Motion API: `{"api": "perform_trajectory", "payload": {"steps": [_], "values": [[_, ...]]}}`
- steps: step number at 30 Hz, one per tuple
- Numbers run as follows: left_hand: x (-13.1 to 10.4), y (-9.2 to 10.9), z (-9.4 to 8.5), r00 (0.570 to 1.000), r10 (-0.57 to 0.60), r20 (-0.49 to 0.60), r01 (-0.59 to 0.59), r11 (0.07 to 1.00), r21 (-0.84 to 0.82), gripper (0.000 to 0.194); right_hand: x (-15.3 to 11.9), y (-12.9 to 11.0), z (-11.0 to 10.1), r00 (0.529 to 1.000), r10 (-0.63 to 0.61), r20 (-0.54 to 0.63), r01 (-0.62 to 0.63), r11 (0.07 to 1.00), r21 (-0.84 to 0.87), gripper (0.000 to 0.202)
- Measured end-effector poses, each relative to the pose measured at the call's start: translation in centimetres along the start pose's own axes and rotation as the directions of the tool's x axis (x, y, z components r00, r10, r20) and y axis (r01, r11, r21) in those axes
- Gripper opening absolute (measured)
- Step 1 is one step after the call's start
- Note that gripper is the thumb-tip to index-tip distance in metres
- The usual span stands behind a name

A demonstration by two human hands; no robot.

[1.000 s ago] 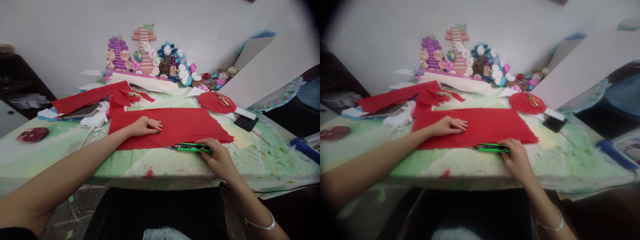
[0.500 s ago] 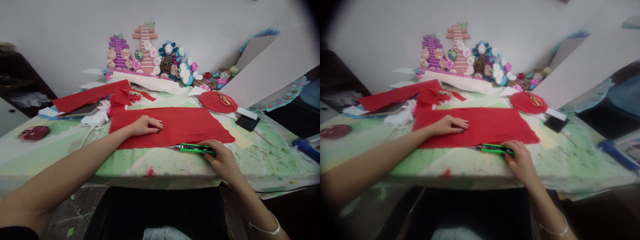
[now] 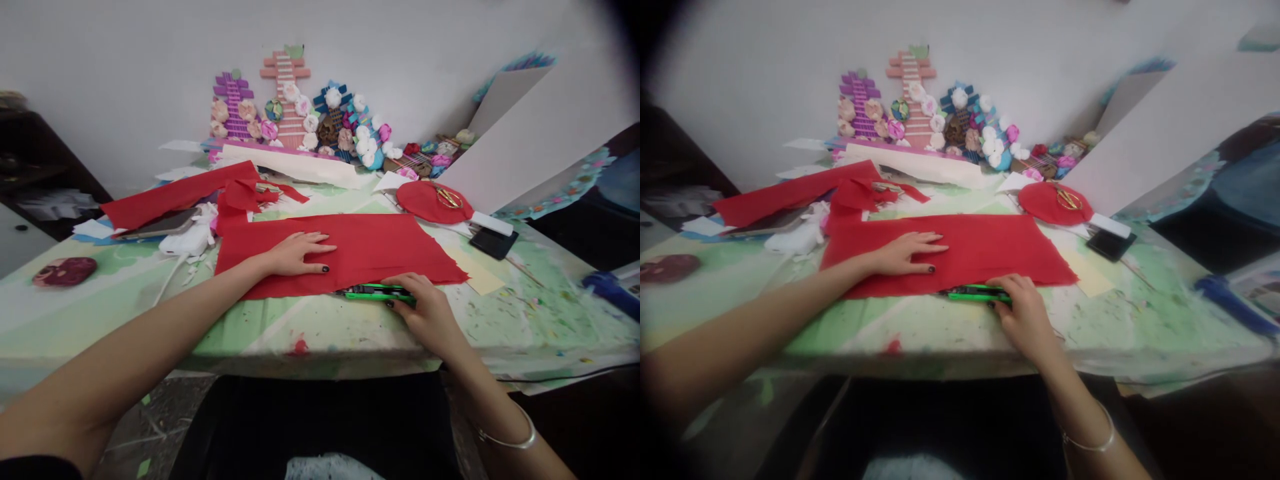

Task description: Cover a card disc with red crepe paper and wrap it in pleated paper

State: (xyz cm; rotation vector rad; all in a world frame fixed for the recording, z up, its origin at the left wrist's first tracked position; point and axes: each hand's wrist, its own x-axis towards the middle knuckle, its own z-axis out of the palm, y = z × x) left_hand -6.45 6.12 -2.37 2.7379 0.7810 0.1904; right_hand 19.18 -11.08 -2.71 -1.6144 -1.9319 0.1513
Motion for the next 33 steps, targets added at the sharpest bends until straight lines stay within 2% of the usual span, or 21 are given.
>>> {"api": "perform_trajectory", "payload": {"steps": [4,12,25,33], "values": [[0.0,0.4,0.0,0.999,-0.025,0.028,0.023,0.998,0.064,0.062,-0.2,-0.2,-0.1,1.000,0.005,-0.005,-0.005,1.000,-0.025,0.027],[0.1,0.1,0.1,0.998,-0.051,0.032,0.049,0.998,0.048,0.062,-1.4,0.8,-1.1,1.000,0.018,-0.005,-0.018,0.999,-0.034,0.027],[0.1,0.2,0.1,0.998,-0.055,0.036,0.053,0.997,0.054,0.059,0.6,0.1,0.7,1.000,-0.026,-0.014,0.026,0.999,0.029,0.026],[0.2,0.0,0.3,0.998,-0.054,0.028,0.052,0.997,0.048,0.059,-0.3,0.3,-0.1,0.999,-0.028,-0.027,0.028,1.000,0.002,0.027]]}}
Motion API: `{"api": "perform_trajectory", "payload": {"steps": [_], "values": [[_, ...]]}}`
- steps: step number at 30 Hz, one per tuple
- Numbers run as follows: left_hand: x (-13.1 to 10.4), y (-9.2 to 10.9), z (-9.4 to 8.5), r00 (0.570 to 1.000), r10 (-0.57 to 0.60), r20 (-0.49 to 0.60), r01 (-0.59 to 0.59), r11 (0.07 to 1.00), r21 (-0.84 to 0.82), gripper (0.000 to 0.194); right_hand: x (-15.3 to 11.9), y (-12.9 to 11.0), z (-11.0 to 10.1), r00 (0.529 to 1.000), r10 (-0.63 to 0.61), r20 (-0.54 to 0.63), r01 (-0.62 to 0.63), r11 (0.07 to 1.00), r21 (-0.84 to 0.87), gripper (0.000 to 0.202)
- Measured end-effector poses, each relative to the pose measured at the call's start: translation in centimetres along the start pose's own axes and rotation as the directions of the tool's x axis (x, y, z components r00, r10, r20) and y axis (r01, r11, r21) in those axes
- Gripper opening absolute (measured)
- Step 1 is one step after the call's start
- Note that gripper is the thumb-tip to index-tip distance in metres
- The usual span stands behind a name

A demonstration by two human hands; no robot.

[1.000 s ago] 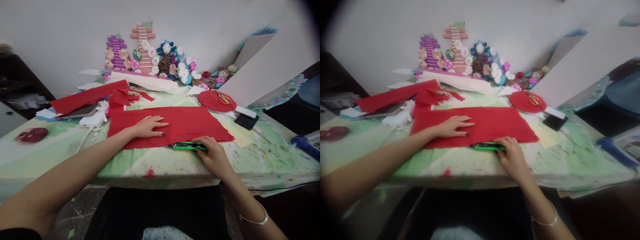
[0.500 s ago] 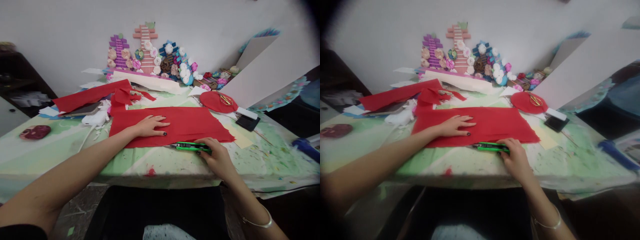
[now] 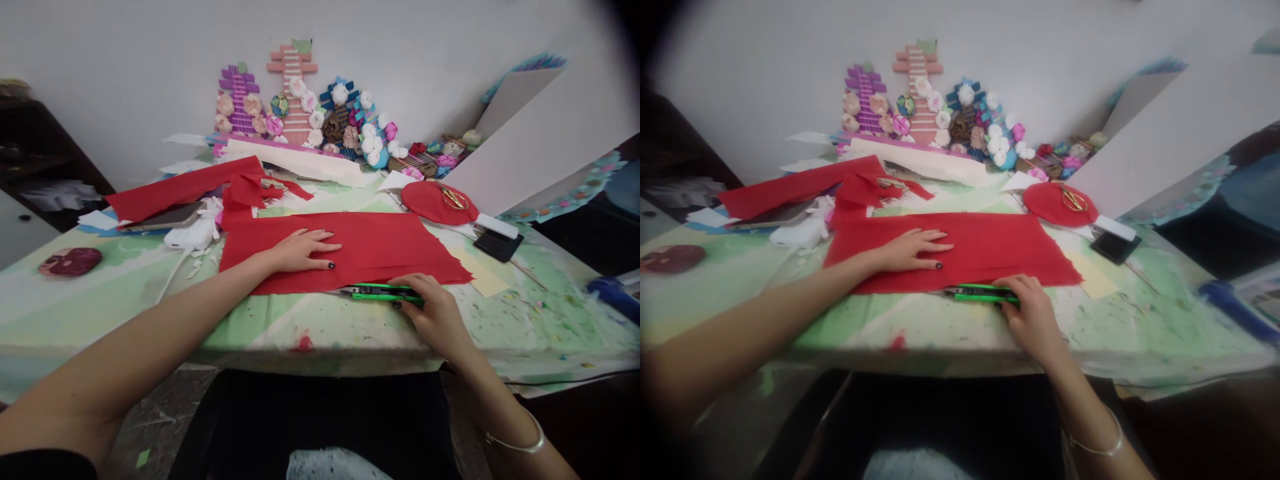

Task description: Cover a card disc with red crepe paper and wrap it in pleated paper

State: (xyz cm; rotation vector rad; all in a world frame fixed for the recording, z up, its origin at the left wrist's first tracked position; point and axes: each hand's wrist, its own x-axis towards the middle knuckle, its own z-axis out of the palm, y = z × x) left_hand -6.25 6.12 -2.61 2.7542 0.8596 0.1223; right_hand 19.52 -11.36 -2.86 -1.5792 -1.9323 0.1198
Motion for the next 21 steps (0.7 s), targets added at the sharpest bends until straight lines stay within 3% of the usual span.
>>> {"api": "perform_trajectory", "payload": {"steps": [6,15,21], "values": [[0.0,0.1,-0.1,1.000,-0.003,-0.002,0.003,1.000,-0.015,0.060,-1.0,0.2,-0.7,1.000,0.028,-0.011,-0.028,1.000,-0.008,0.026],[-0.1,0.1,-0.1,1.000,-0.003,-0.012,0.003,1.000,-0.027,0.060,-0.1,-0.9,0.1,0.999,0.035,0.007,-0.035,0.999,-0.016,0.027],[-0.1,-0.1,0.1,1.000,-0.005,-0.011,0.005,0.999,-0.033,0.061,-0.6,-0.4,-0.5,0.998,0.053,0.034,-0.052,0.999,-0.014,0.027]]}}
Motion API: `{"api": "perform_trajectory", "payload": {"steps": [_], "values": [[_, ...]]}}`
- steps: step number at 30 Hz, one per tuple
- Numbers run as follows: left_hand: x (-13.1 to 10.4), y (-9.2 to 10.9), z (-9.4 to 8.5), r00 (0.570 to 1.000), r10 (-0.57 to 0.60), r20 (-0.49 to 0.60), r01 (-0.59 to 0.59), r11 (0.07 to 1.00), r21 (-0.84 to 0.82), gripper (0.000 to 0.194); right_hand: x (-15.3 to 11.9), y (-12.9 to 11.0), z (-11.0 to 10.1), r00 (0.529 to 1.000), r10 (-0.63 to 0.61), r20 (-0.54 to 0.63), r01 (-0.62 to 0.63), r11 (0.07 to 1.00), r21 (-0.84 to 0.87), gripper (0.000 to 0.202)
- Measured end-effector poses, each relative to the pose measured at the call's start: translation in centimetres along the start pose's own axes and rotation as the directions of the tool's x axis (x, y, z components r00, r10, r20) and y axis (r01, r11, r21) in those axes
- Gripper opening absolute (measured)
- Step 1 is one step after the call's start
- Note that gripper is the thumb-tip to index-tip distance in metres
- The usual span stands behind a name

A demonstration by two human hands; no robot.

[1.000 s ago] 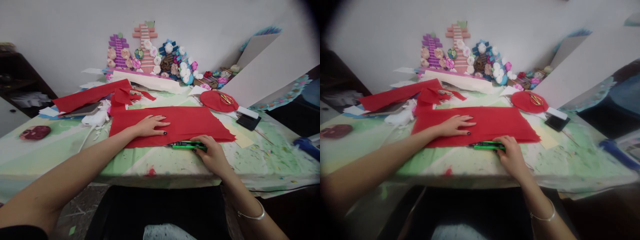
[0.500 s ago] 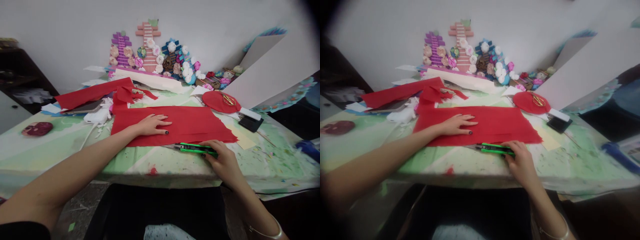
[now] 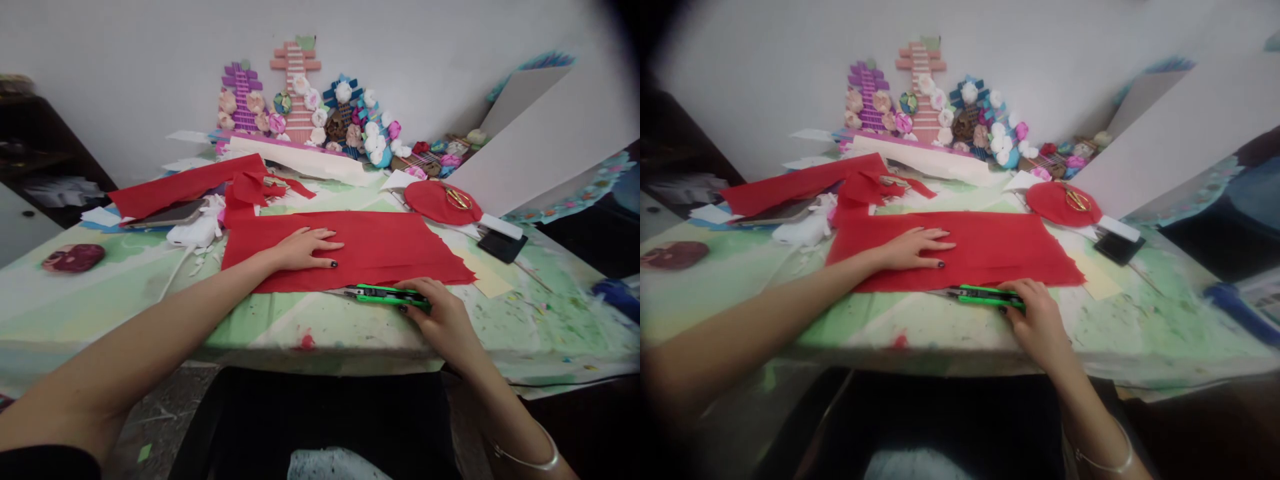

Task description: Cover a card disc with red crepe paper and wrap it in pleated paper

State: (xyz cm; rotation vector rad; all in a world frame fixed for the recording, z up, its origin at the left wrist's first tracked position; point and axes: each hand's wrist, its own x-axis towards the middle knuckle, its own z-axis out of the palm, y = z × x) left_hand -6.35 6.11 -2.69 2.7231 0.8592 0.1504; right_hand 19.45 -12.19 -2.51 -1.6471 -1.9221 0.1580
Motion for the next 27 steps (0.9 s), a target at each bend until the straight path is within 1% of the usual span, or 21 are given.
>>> {"api": "perform_trajectory", "payload": {"steps": [9,13,15,16,18,20,24,27], "values": [[0.0,0.2,-0.2,1.000,-0.001,0.011,0.001,1.000,-0.002,0.061,-1.6,1.1,-0.9,0.999,0.038,-0.027,-0.038,0.999,0.015,0.026],[0.1,0.1,-0.2,1.000,0.007,0.006,-0.007,1.000,-0.001,0.061,-2.6,2.4,-2.2,0.995,0.085,-0.043,-0.082,0.995,0.056,0.025],[0.0,0.0,-0.1,1.000,0.009,0.003,-0.009,1.000,-0.001,0.061,-3.1,3.6,-3.1,0.984,0.151,-0.095,-0.148,0.988,0.038,0.022],[0.1,0.0,-0.1,1.000,0.009,0.003,-0.009,1.000,-0.002,0.060,-3.2,4.4,-3.6,0.971,0.197,-0.138,-0.197,0.980,0.016,0.019],[0.1,0.0,-0.1,1.000,0.010,0.006,-0.010,1.000,0.000,0.061,-3.3,6.2,-4.7,0.928,0.294,-0.228,-0.304,0.953,-0.008,0.015],[0.1,-0.1,-0.1,1.000,0.010,0.006,-0.010,1.000,0.003,0.061,-3.0,8.1,-5.5,0.893,0.358,-0.272,-0.371,0.929,0.004,0.017],[0.2,0.0,-0.1,1.000,0.004,0.002,-0.004,1.000,0.002,0.062,-2.1,11.2,-6.4,0.883,0.394,-0.255,-0.424,0.903,-0.074,0.024],[0.1,0.0,-0.1,1.000,0.005,0.000,-0.005,1.000,0.005,0.062,-1.5,12.5,-6.3,0.872,0.392,-0.294,-0.435,0.895,-0.096,0.026]]}}
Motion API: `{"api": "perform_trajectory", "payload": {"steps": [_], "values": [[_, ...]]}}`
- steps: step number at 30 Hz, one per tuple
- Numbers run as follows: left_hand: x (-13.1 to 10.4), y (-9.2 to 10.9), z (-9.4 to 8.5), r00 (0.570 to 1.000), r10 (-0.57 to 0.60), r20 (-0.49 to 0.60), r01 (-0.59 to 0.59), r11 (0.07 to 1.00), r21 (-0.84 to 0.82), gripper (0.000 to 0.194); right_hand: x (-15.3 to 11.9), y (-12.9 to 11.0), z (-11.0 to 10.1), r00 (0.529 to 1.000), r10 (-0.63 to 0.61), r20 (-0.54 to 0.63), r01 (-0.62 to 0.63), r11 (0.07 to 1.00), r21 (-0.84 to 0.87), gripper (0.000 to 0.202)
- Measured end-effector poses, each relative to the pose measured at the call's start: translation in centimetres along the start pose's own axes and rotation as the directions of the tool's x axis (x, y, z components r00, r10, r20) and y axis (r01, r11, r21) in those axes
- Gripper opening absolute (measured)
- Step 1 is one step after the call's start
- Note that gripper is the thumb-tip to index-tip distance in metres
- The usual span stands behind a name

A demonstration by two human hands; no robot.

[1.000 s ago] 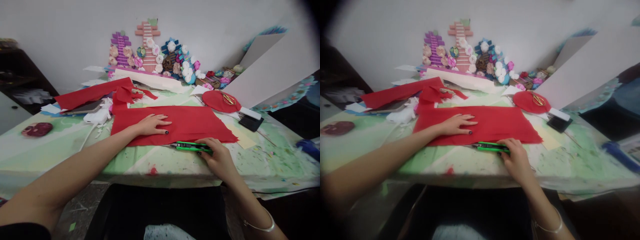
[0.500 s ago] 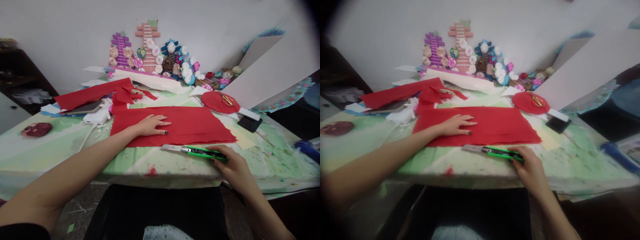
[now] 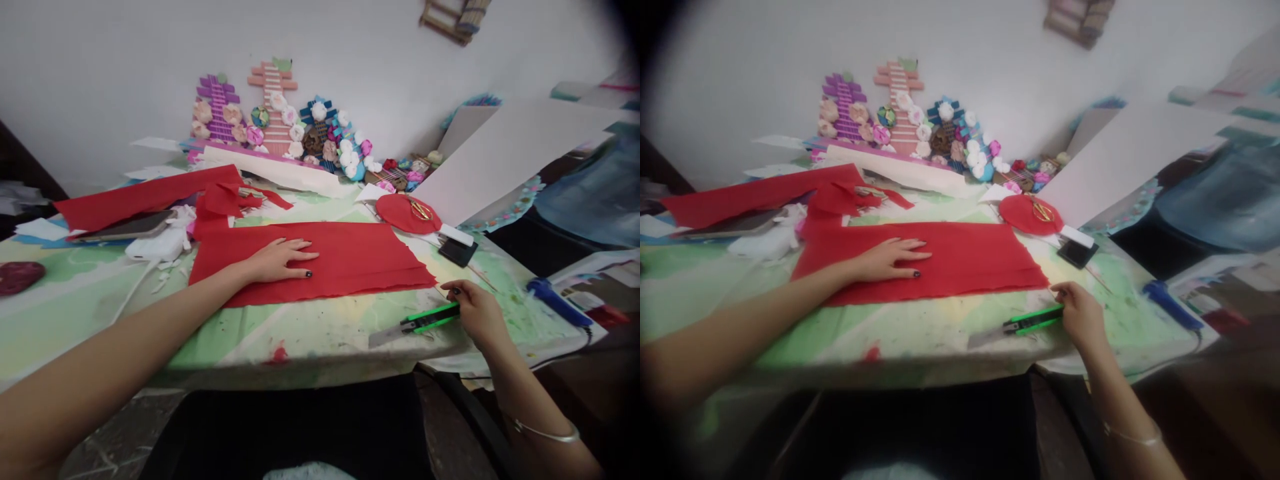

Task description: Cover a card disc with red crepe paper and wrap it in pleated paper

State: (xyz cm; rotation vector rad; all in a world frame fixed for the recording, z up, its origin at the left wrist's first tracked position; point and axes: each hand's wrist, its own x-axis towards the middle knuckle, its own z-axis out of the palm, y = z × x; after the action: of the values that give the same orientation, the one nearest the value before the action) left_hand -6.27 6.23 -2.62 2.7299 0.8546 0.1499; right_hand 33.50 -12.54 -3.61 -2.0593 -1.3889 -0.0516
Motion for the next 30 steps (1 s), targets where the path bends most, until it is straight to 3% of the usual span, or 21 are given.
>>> {"api": "perform_trajectory", "payload": {"steps": [3,5,8,10,13,18,20,22,24,26,27,28,30], "values": [[0.0,0.0,0.0,1.000,0.004,-0.006,-0.004,1.000,-0.002,0.062,0.6,0.2,0.1,1.000,-0.007,0.006,0.007,1.000,0.024,0.027],[0.0,-0.1,0.1,1.000,0.005,-0.006,-0.005,1.000,-0.004,0.062,0.6,-0.1,-0.4,0.987,-0.098,0.126,0.092,0.994,0.052,0.027],[0.0,-0.1,0.1,1.000,0.006,-0.009,-0.007,1.000,-0.005,0.062,0.1,-1.1,-1.4,0.872,-0.331,0.361,0.321,0.943,0.088,0.035],[0.0,-0.1,0.1,1.000,0.004,-0.013,-0.004,1.000,-0.008,0.062,-0.2,-1.9,-2.0,0.801,-0.409,0.437,0.427,0.902,0.061,0.038],[0.0,0.1,0.0,1.000,-0.004,-0.017,0.004,1.000,-0.008,0.061,-0.6,-3.1,-2.6,0.767,-0.426,0.480,0.487,0.874,-0.001,0.024],[-0.2,0.4,-0.1,1.000,0.002,-0.019,-0.002,1.000,0.005,0.059,-0.6,-4.7,-3.6,0.674,-0.470,0.570,0.551,0.834,0.036,0.010],[-0.2,0.4,-0.1,1.000,0.004,-0.029,-0.004,1.000,0.007,0.058,-0.2,-4.8,-3.8,0.683,-0.451,0.574,0.536,0.844,0.025,0.007],[-0.2,0.4,-0.1,0.999,0.006,-0.034,-0.006,1.000,0.008,0.058,0.7,-4.4,-3.7,0.727,-0.422,0.541,0.512,0.859,-0.018,0.006],[-0.2,0.4,-0.1,0.999,0.002,-0.032,-0.002,1.000,0.011,0.058,2.2,-3.7,-3.1,0.830,-0.358,0.427,0.439,0.892,-0.105,0.006],[-0.2,0.4,0.0,1.000,-0.002,-0.026,0.003,1.000,0.015,0.057,4.2,-3.1,-2.1,0.945,-0.202,0.257,0.256,0.946,-0.199,0.011],[-0.2,0.4,0.0,1.000,-0.003,-0.025,0.003,1.000,0.017,0.057,5.4,-2.9,-1.5,0.974,-0.097,0.204,0.144,0.963,-0.227,0.015],[-0.2,0.4,0.0,1.000,-0.003,-0.024,0.004,1.000,0.020,0.057,6.5,-2.7,-0.8,0.980,-0.003,0.200,0.052,0.970,-0.238,0.017],[-0.2,0.4,0.1,1.000,-0.005,-0.023,0.006,1.000,0.026,0.056,8.7,-2.7,0.4,0.976,0.073,0.203,-0.019,0.967,-0.254,0.023]]}}
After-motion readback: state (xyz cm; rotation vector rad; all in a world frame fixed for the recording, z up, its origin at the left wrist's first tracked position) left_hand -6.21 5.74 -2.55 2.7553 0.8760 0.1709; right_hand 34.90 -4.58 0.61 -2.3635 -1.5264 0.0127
